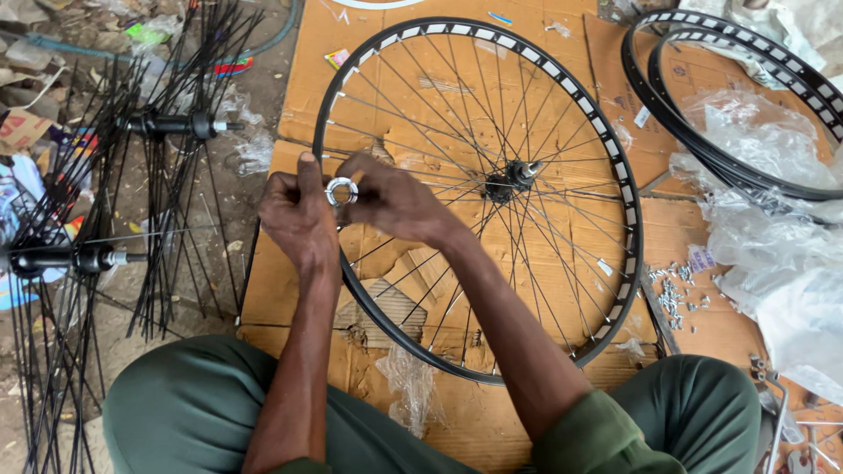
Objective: The person uses a spoke wrench to tighten the nipples on the spokes of a bicycle wheel. The person repeatedly rotates the wrench on individual spokes to adjust tension.
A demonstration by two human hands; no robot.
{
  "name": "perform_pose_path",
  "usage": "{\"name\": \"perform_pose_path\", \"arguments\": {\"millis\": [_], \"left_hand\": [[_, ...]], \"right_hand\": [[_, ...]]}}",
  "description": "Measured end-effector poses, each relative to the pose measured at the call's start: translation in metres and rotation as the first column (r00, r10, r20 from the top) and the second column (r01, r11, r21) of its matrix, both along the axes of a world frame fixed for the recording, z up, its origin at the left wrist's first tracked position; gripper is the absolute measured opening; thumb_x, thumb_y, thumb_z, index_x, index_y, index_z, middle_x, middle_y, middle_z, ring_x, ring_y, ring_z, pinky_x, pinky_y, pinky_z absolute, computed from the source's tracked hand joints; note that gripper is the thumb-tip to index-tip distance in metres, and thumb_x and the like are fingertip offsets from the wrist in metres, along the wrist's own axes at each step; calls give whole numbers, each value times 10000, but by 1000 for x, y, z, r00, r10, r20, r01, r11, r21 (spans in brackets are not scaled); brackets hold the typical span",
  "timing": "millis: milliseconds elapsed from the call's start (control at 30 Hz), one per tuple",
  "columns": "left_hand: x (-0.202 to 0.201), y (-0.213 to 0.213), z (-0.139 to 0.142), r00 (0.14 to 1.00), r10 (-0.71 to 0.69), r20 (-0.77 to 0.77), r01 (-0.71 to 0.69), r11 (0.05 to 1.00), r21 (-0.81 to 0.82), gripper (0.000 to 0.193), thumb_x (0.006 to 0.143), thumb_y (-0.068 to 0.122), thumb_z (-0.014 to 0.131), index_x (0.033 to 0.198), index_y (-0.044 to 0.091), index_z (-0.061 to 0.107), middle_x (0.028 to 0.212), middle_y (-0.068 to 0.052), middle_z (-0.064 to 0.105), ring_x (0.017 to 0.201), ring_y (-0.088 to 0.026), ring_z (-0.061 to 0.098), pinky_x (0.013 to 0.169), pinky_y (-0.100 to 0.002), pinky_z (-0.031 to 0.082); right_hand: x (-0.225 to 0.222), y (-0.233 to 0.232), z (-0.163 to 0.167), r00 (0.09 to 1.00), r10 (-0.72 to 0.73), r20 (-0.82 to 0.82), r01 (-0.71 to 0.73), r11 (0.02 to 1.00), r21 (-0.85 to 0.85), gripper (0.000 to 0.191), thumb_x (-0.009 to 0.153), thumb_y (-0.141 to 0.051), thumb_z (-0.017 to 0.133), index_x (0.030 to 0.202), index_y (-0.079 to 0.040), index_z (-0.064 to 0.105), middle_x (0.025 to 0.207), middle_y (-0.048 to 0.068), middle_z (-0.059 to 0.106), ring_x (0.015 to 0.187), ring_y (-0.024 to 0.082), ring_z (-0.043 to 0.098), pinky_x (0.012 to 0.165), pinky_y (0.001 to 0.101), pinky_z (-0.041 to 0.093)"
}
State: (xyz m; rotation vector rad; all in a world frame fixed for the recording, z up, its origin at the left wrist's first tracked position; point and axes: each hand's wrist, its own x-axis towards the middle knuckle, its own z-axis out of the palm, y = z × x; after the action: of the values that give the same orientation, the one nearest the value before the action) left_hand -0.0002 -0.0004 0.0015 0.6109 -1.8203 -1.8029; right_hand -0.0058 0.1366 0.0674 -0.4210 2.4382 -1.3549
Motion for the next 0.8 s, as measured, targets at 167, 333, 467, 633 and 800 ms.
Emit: {"name": "perform_pose_path", "arguments": {"millis": [167, 333, 467, 633, 800], "left_hand": [[-1, 3, -2, 992, -4, -126, 12, 998, 67, 483, 989, 319, 717, 648, 50, 504, 610, -50, 561, 578, -111, 489, 550, -354, 419], [-2, 4, -4, 993, 0, -120, 7, 998, 62, 474, 986, 333, 698, 641, 58, 523, 609, -33, 600, 578, -97, 520, 555, -343, 434], [-2, 2, -7, 996, -11, -89, 13, 1000, 25, 504, 1004, 350, 691, 649, 50, 495, 587, -40, 521, 563, -105, 475, 533, -357, 391], [-2, 2, -7, 993, -7, -119, 11, 999, 33, 517, 1002, 364, 694, 641, 50, 500, 575, -29, 517, 545, -102, 450, 518, -361, 381], [-1, 3, -4, 997, 2, -81, 0, 1000, 16, 516, 989, 372, 698, 624, 62, 506, 565, -19, 548, 529, -100, 471, 506, -357, 398]], "right_hand": [[-7, 1, -6, 992, -106, -68, 102, 993, -53, 360, 799, -250, 840, 1004, -90, 592, 932, 133, 747, 860, 219, 742, 733, 346, 543], [-9, -24, -8, 984, -60, -165, 139, 844, 518, 250, 867, -332, 768, 1065, -193, 708, 948, 105, 765, 869, 274, 720, 747, 390, 514], [-2, -11, -2, 996, 9, -85, 20, 941, 339, 359, 842, -305, 772, 1146, -169, 636, 911, 106, 729, 803, 241, 704, 726, 390, 524], [5, 3, 1, 996, 34, -85, -36, 999, -26, 450, 845, -190, 773, 1228, -124, 546, 868, 92, 670, 804, 165, 662, 724, 362, 552], [6, -1, -2, 998, -53, -26, 54, 998, 33, 313, 899, -130, 729, 1166, -105, 569, 805, 54, 699, 718, 155, 620, 696, 337, 494]]}}
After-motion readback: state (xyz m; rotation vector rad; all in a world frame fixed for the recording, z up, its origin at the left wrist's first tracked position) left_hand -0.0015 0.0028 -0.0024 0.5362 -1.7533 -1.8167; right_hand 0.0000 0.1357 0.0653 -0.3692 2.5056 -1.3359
